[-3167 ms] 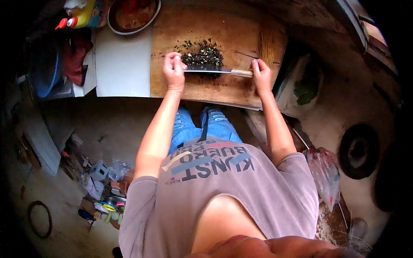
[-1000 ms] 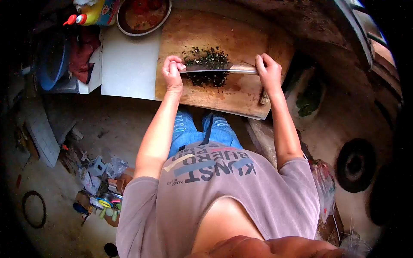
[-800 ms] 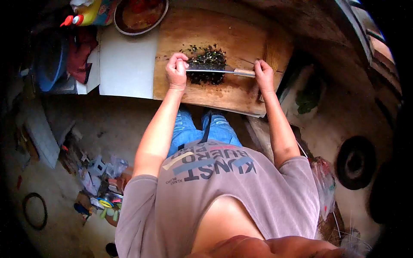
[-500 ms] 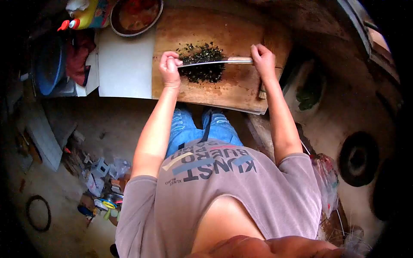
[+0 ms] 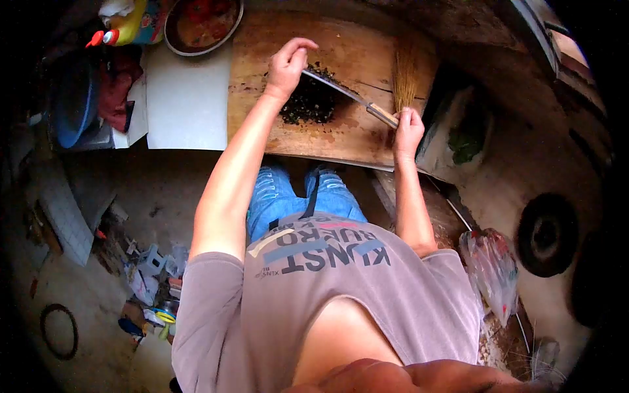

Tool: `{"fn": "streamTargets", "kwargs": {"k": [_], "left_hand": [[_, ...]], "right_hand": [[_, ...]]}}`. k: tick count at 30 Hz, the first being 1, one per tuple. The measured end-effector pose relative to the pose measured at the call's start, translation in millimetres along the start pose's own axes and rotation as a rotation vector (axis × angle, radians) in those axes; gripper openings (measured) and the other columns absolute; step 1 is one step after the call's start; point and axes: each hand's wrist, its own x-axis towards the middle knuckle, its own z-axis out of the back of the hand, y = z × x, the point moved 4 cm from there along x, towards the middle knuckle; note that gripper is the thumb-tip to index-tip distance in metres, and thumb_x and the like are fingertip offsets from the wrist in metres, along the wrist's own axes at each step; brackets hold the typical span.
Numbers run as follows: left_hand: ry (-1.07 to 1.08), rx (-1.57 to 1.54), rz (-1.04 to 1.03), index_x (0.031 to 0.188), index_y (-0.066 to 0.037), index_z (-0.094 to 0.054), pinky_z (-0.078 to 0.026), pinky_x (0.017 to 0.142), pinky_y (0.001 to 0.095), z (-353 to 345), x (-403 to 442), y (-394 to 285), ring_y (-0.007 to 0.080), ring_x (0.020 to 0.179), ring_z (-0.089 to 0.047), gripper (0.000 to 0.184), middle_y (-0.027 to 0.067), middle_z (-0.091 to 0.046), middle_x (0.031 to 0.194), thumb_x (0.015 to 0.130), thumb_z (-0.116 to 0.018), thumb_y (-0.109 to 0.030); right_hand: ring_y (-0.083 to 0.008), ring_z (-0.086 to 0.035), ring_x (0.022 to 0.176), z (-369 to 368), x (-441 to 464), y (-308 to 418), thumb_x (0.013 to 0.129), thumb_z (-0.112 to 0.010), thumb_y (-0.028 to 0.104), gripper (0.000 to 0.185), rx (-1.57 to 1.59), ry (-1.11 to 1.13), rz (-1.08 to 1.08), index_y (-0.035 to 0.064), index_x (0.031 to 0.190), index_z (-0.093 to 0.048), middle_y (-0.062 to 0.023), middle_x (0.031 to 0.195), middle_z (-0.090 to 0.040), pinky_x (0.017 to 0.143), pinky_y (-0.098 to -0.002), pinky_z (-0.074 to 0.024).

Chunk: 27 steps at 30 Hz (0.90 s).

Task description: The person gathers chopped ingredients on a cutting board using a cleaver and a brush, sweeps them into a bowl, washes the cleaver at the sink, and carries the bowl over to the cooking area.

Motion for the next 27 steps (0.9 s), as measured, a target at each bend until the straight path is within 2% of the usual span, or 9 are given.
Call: {"fn": "streamTargets", "kwargs": {"k": [4, 5, 9, 11, 14, 19, 22, 25, 27], "left_hand": [[0.061, 0.013, 0.035, 0.100, -0.008, -0.066, -0.039, 0.056, 0.0209, 2.3, -2.5, 17.7, 0.0049, 0.060, -0.045, 0.018, -0.0046, -0.051, 0.066, 0.091, -0.050, -0.009], [0.001, 0.055, 0.036, 0.101, -0.008, -0.065, -0.040, 0.057, 0.0210, 8.6, -10.9, 5.0, 0.0049, 0.061, -0.046, 0.018, -0.0047, -0.052, 0.068, 0.091, -0.050, -0.010], [-0.093, -0.104, 0.110, 0.103, -0.002, -0.062, -0.039, 0.059, 0.0237, 43.2, -48.6, -13.2, 0.0082, 0.061, -0.044, 0.023, -0.0020, -0.046, 0.065, 0.092, -0.047, -0.016], [-0.148, -0.208, 0.103, 0.100, 0.003, -0.059, -0.039, 0.057, 0.0249, 54.2, -67.3, -15.7, 0.0101, 0.059, -0.044, 0.027, 0.0005, -0.045, 0.062, 0.092, -0.044, -0.017], [-0.295, -0.196, 0.177, 0.096, 0.000, -0.059, -0.038, 0.051, 0.0235, 62.2, -83.5, 9.4, 0.0091, 0.052, -0.042, 0.022, -0.0007, -0.042, 0.057, 0.094, -0.046, -0.017], [-0.409, -0.138, 0.107, 0.090, -0.003, -0.061, -0.039, 0.049, 0.0223, 44.2, -95.8, 28.1, 0.0072, 0.052, -0.042, 0.022, -0.0022, -0.044, 0.057, 0.097, -0.047, -0.019], [-0.411, -0.079, 0.061, 0.090, -0.003, -0.061, -0.039, 0.051, 0.0220, 45.5, -95.8, 28.7, 0.0068, 0.052, -0.042, 0.022, -0.0026, -0.045, 0.057, 0.096, -0.048, -0.020], [-0.442, -0.235, 0.141, 0.087, -0.004, -0.059, -0.039, 0.050, 0.0227, 55.1, -98.0, 34.9, 0.0073, 0.052, -0.041, 0.022, -0.0025, -0.042, 0.057, 0.096, -0.048, -0.020], [-0.485, -0.310, 0.124, 0.087, -0.004, -0.059, -0.038, 0.049, 0.0223, 62.3, -97.4, 33.6, 0.0066, 0.051, -0.040, 0.022, -0.0029, -0.042, 0.057, 0.096, -0.047, -0.020]], "right_hand": [[-0.0078, -0.040, 0.063, -10.3, -33.5, -13.5, 0.094, -0.051, 0.018, 0.031, 0.001, 0.017, -0.018, 0.0018, 0.068, -0.047, 0.0016, 0.063, -0.044, 0.056, -0.0270, -0.0374], [-0.0075, -0.039, 0.063, -13.5, -42.1, -15.9, 0.094, -0.052, 0.018, 0.031, 0.035, 0.081, -0.135, 0.0028, 0.068, -0.046, 0.0021, 0.063, -0.041, 0.056, -0.0265, -0.0367], [-0.0063, -0.040, 0.062, -10.3, -64.0, 23.7, 0.092, -0.054, 0.015, 0.027, 0.088, 0.172, -0.112, 0.0029, 0.068, -0.047, 0.0017, 0.063, -0.041, 0.055, -0.0251, -0.0374], [-0.0077, -0.042, 0.059, -6.7, -72.6, 55.6, 0.089, -0.057, 0.011, 0.024, -0.074, 0.221, 0.071, 0.0016, 0.070, -0.048, -0.0018, 0.062, -0.043, 0.054, -0.0261, -0.0385], [-0.0106, -0.042, 0.057, -10.5, -77.9, 80.2, 0.087, -0.059, 0.010, 0.022, -0.159, 0.207, 0.205, 0.0005, 0.070, -0.048, -0.0064, 0.061, -0.044, 0.053, -0.0273, -0.0389], [-0.0121, -0.037, 0.052, -24.8, -50.6, -11.0, 0.085, -0.060, 0.009, 0.024, -0.120, 0.128, 0.187, 0.0012, 0.067, -0.046, -0.0059, 0.055, -0.040, 0.049, -0.0288, -0.0371], [-0.0105, -0.037, 0.053, -27.2, -39.9, -15.0, 0.085, -0.061, 0.010, 0.025, -0.081, 0.140, 0.236, 0.0014, 0.067, -0.045, -0.0055, 0.056, -0.038, 0.049, -0.0277, -0.0367], [-0.0112, -0.039, 0.053, -22.3, -40.8, 41.0, 0.084, -0.061, 0.010, 0.024, -0.141, 0.221, 0.237, 0.0008, 0.067, -0.046, -0.0065, 0.057, -0.041, 0.050, -0.0277, -0.0376], [-0.0202, -0.047, 0.051, -21.1, -39.1, 83.5, 0.083, -0.062, 0.011, 0.023, -0.208, 0.262, 0.335, -0.0003, 0.068, -0.048, -0.0127, 0.059, -0.048, 0.051, -0.0314, -0.0408]]}}
